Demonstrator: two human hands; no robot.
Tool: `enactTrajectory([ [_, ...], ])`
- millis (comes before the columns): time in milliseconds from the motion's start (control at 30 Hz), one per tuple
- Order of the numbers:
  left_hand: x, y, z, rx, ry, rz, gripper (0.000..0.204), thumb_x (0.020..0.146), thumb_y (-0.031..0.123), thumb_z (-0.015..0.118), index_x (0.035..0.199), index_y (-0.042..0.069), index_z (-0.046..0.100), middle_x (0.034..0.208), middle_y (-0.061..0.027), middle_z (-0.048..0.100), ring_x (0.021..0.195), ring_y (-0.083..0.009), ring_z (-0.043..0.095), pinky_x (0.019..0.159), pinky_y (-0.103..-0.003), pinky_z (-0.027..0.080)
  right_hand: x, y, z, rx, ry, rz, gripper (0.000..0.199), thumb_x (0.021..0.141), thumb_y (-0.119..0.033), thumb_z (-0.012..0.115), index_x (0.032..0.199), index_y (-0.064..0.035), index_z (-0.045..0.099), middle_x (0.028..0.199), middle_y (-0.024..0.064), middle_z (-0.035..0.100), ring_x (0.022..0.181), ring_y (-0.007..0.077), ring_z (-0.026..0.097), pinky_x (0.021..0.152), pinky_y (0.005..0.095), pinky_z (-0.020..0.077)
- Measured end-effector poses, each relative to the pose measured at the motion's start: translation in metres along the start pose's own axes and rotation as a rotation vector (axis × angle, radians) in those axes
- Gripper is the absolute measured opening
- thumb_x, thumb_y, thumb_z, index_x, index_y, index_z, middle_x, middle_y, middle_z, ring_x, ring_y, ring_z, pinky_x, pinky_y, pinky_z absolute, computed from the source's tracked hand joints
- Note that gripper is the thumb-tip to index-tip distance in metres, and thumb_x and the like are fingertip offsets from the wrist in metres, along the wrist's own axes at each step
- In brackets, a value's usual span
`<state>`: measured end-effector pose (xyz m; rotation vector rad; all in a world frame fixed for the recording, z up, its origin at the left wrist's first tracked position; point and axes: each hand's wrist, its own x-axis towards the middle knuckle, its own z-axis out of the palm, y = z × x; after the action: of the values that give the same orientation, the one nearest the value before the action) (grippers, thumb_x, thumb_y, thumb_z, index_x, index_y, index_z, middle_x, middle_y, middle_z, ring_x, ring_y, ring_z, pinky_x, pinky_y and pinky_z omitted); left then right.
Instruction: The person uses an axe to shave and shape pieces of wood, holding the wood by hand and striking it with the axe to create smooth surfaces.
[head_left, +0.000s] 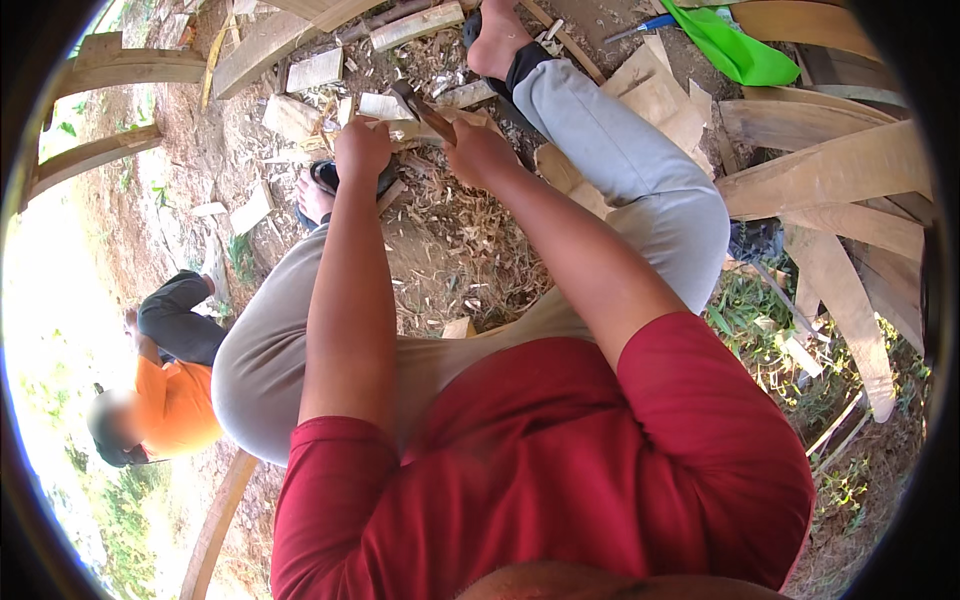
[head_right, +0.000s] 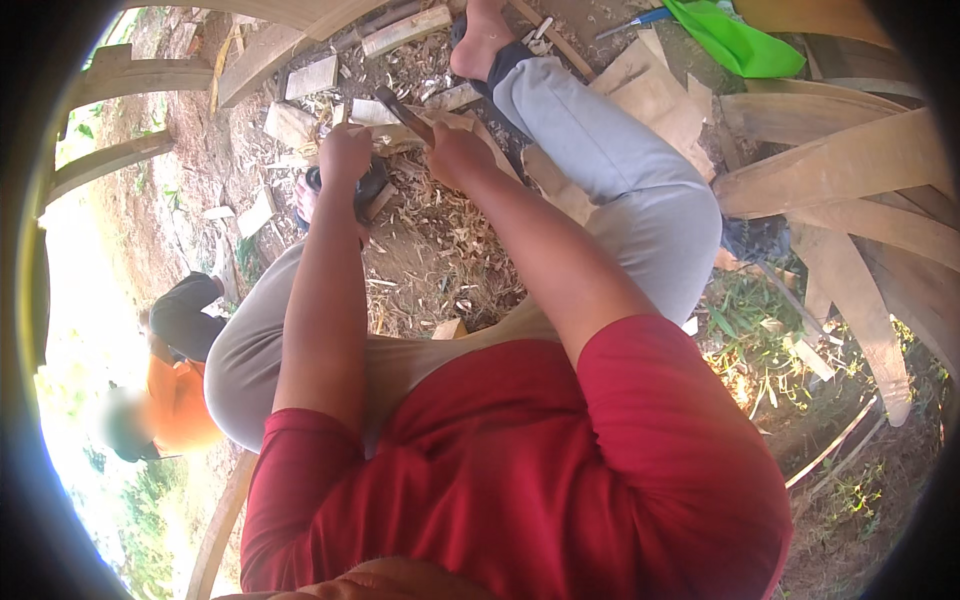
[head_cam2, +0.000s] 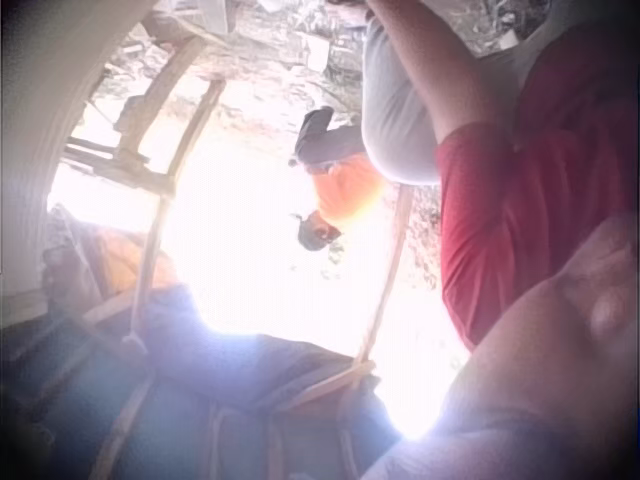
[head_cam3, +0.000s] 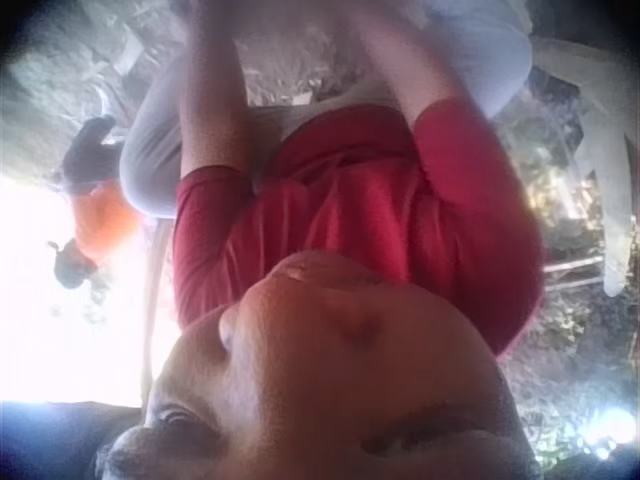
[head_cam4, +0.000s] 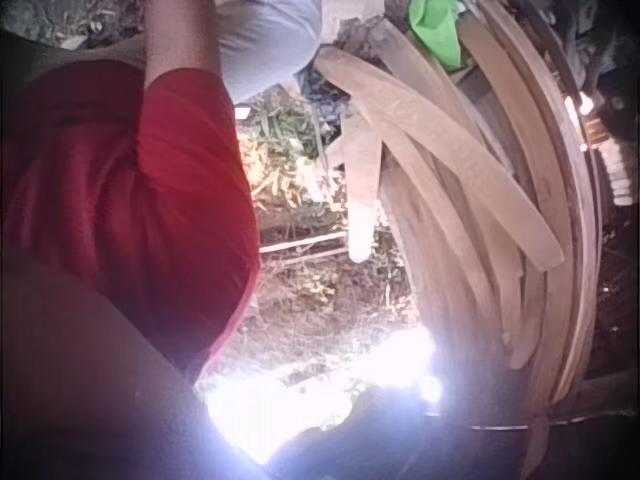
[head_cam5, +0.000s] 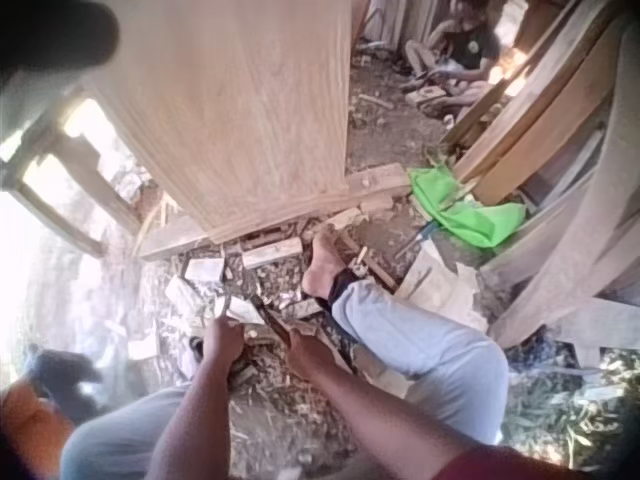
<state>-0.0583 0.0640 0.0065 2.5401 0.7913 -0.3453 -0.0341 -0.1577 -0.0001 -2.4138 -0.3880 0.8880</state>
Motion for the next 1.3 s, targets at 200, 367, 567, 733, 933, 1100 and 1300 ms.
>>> enactTrajectory([
  [200,0.004,0.002,-0.002,0.007,-0.016,-0.010,0.044,0.092,0.037,0.069,0.115,0.000,0.074,0.107,-0.0263,0.075,0.106,-0.0423,0.071,0.095,-0.049,0.054,0.000,0.013,0.010,-0.017,-0.065,0.015,0.036,0.103,-0.032,0.056,0.124,-0.0040,0.058,0.105,0.0231,0.074,0.101,0.0407,0.072,0.089,0.0543,0.0548],
  [367,0.004,-0.006,0.003,0.019,-0.011,-0.049,0.045,0.091,0.037,0.068,0.116,0.000,0.073,0.108,-0.0256,0.075,0.107,-0.0397,0.072,0.096,-0.048,0.054,-0.009,0.008,0.003,0.047,-0.046,0.012,0.034,0.104,-0.034,0.056,0.122,-0.0051,0.056,0.103,0.0226,0.073,0.100,0.0402,0.072,0.087,0.0558,0.0544],
  [567,0.008,-0.012,0.008,0.005,-0.007,-0.092,0.047,0.090,0.039,0.068,0.115,0.000,0.074,0.107,-0.0227,0.076,0.105,-0.0391,0.072,0.095,-0.046,0.054,-0.008,0.003,0.010,0.038,-0.039,0.004,0.033,0.104,-0.034,0.056,0.121,-0.0049,0.056,0.101,0.0228,0.073,0.098,0.0414,0.072,0.086,0.0566,0.0542],
  [733,0.009,-0.012,0.007,-0.015,-0.034,-0.083,0.051,0.093,0.040,0.069,0.115,-0.006,0.071,0.113,-0.0299,0.073,0.110,-0.0448,0.070,0.099,-0.049,0.054,0.000,0.017,0.023,-0.001,0.030,-0.025,0.033,0.102,-0.034,0.059,0.116,-0.0046,0.055,0.089,0.0221,0.073,0.087,0.0413,0.072,0.078,0.0548,0.0557],
  [933,0.011,-0.020,0.006,-0.064,-0.042,-0.087,0.054,0.092,0.039,0.069,0.122,-0.007,0.070,0.116,-0.0298,0.072,0.113,-0.0437,0.069,0.100,-0.047,0.054,0.003,0.023,0.028,-0.006,0.018,0.005,0.034,0.102,-0.035,0.058,0.117,-0.0043,0.055,0.090,0.0231,0.072,0.087,0.0415,0.072,0.078,0.0555,0.0548],
  [1100,-0.003,0.009,-0.010,-0.077,-0.087,-0.132,0.053,0.091,0.037,0.070,0.124,-0.005,0.070,0.114,-0.0283,0.074,0.112,-0.0402,0.071,0.099,-0.045,0.054,-0.007,0.019,0.018,0.062,0.003,-0.028,0.035,0.103,-0.035,0.057,0.119,-0.0048,0.055,0.093,0.0223,0.073,0.090,0.0427,0.072,0.080,0.0551,0.0557],
  [1300,0.011,-0.040,0.018,-0.046,-0.017,0.038,0.027,0.089,0.028,0.074,0.106,0.007,0.077,0.099,-0.0175,0.077,0.094,-0.0310,0.075,0.084,-0.042,0.059,0.004,0.022,0.020,0.044,0.026,-0.034,0.036,0.102,-0.035,0.058,0.121,-0.0048,0.056,0.096,0.0230,0.074,0.093,0.0425,0.073,0.082,0.0547,0.0563],
])
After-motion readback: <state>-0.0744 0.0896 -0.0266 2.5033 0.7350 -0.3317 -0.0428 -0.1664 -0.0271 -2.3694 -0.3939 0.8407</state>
